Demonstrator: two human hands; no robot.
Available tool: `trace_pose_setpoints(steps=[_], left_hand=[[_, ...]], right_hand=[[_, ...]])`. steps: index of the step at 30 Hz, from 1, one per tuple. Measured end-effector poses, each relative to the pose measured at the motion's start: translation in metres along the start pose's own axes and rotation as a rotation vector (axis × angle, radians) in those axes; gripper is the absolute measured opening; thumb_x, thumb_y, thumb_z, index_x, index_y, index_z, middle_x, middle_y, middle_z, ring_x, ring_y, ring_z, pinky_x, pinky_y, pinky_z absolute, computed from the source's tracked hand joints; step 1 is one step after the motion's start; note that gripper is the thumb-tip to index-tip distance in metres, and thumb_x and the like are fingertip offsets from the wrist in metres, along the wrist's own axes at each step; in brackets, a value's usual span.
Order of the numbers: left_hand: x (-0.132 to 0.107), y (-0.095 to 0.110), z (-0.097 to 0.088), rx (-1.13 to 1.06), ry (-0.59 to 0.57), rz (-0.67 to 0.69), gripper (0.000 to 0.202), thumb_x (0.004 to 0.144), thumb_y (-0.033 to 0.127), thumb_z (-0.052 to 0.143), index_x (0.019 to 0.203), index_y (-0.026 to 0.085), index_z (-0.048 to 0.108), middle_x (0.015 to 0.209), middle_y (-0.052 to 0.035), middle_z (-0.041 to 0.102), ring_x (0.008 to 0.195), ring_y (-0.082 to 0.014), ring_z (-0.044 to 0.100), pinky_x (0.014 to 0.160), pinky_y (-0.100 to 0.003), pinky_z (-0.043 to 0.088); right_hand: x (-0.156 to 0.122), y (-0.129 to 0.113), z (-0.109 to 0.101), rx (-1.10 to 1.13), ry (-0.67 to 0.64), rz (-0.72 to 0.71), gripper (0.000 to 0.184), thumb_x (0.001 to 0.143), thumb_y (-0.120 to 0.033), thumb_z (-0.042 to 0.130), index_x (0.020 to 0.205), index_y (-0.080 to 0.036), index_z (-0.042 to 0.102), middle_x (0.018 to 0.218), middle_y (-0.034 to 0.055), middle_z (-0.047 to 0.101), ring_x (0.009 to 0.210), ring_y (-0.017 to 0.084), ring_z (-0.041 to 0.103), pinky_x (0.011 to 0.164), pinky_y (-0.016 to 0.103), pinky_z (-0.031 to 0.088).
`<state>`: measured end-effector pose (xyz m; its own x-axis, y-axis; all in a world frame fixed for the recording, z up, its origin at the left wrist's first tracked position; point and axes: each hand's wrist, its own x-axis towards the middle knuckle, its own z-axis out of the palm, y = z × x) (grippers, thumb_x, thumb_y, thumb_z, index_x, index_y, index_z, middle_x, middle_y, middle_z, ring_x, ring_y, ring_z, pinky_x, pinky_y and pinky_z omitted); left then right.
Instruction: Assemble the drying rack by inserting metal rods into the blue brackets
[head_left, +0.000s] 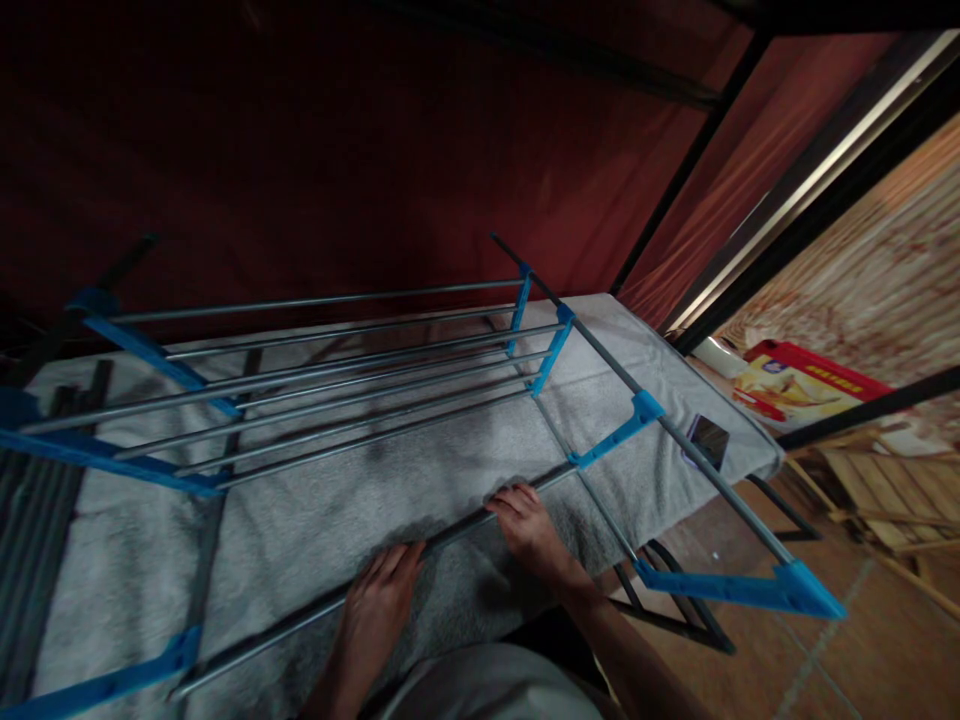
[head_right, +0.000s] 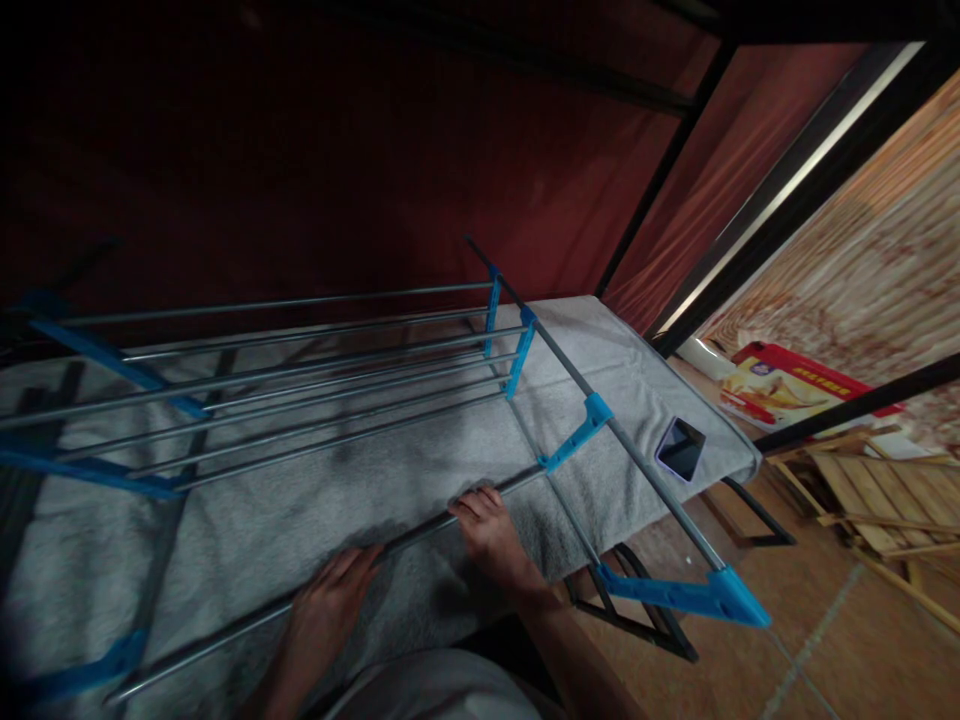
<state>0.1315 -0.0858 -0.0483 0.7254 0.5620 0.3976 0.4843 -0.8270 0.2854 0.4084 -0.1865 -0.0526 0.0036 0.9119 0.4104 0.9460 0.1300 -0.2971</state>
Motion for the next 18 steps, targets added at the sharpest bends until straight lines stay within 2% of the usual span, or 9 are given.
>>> trace_pose_setpoints(steps=[9,16,18], left_hand=[[0.0,-0.005,0.005,-0.012,-0.077,-0.038,0.037,0.105,0.027,0.041,0.124,0.025,0.073,0.102,-0.0063,0.077,0.091,-0.0221,0.073,0.085,-0.036,0.058],[0.013,0.029,-0.015,-0.012,-0.272,-0.191,0.032,0.101,0.013,0.047,0.121,0.021,0.07,0.109,-0.0072,0.075,0.102,-0.0216,0.068,0.094,-0.036,0.053],[0.018,0.035,-0.02,-0.007,-0.329,-0.209,0.028,0.101,0.014,0.05,0.121,0.02,0.068,0.111,-0.0077,0.073,0.105,-0.0217,0.066,0.096,-0.036,0.05]], right_hand=[[0.002,0.0,0.001,0.03,0.026,0.005,0.039,0.095,-0.006,0.051,0.124,-0.022,0.071,0.114,0.0073,0.074,0.107,0.022,0.066,0.108,0.044,0.048],[-0.014,0.013,0.0,-0.007,0.088,-0.1,0.04,0.1,-0.011,0.041,0.124,-0.022,0.071,0.117,0.0084,0.075,0.112,0.023,0.067,0.107,0.044,0.047],[-0.019,0.025,0.003,-0.012,0.04,-0.167,0.039,0.102,-0.017,0.041,0.128,-0.022,0.07,0.119,0.0086,0.075,0.113,0.023,0.067,0.108,0.045,0.046]])
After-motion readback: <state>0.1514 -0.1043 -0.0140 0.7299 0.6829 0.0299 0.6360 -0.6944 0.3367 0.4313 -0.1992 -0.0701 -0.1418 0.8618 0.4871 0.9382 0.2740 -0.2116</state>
